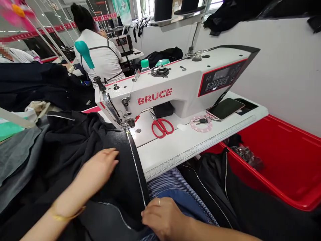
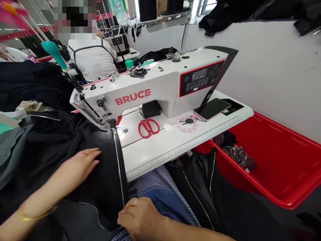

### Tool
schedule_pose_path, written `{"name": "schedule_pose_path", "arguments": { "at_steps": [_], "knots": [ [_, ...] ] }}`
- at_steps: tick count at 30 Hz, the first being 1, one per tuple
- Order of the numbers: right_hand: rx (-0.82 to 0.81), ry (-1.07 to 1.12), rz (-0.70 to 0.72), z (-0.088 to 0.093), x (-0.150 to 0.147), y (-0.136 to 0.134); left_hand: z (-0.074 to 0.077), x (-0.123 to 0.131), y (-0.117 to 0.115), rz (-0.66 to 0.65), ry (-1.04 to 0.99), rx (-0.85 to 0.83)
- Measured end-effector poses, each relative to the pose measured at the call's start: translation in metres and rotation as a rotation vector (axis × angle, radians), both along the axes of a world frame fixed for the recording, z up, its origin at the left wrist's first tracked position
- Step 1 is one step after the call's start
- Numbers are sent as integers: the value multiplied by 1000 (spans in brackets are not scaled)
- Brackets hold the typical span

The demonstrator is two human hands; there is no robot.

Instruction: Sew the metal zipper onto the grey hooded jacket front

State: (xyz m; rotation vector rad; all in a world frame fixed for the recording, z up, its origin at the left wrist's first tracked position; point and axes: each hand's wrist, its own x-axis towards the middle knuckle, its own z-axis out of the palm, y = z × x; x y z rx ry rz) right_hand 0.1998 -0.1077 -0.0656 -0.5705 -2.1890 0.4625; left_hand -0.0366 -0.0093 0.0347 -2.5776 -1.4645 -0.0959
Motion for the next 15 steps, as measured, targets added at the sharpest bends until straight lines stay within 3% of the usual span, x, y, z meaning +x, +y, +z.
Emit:
{"name": "schedule_pose_path", "arguments": {
  "at_steps": [3,7,10,15],
  "knots": [
    [-12,-4,12,0,1,3,-34,43,18,-193,65,-6],
    [-9,35,82,-4,8,8,-60,44,25,-152,41,48],
    [-82,125,103,-7,14,10,-69,28,22,-146,-37,72],
    [-331,123,159,-23,17,10,-69,23,18,-168,-136,12]
  ]
}}
